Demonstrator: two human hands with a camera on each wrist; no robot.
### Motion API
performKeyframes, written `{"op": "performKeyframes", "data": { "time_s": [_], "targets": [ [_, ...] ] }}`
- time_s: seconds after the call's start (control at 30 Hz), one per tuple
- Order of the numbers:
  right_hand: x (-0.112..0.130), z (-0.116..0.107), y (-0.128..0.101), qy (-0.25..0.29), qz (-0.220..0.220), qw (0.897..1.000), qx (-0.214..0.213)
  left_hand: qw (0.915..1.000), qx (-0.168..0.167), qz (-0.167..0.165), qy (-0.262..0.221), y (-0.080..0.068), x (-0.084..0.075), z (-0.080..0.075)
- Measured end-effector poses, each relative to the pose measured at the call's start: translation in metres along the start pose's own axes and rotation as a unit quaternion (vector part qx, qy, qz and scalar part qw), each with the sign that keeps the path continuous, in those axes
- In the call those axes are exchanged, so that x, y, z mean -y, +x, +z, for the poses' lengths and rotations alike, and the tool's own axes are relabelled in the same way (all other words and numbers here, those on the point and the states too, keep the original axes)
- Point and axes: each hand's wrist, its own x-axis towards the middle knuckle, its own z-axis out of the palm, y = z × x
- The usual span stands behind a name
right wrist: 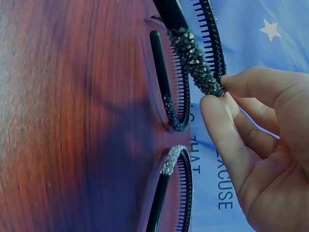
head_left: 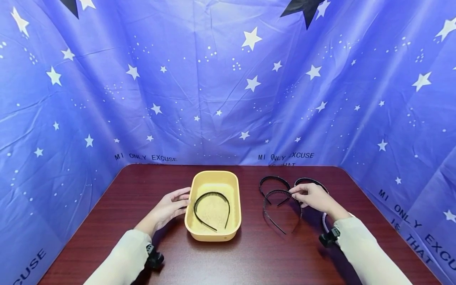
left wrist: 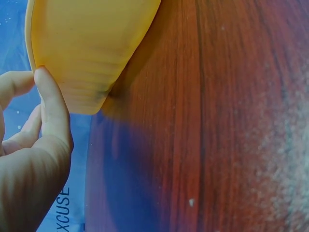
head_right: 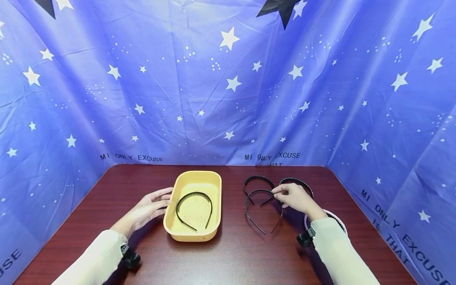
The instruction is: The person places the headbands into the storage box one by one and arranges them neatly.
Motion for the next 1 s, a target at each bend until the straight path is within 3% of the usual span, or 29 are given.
{"op": "performKeyframes", "data": {
  "time_s": [1.0],
  "targets": [
    [0.035,0.023,0.034,0.020,-0.027,0.999,0.016,1.0000,-0.002,-0.002,-0.006,0.000,0.000,0.000]
  ]
}}
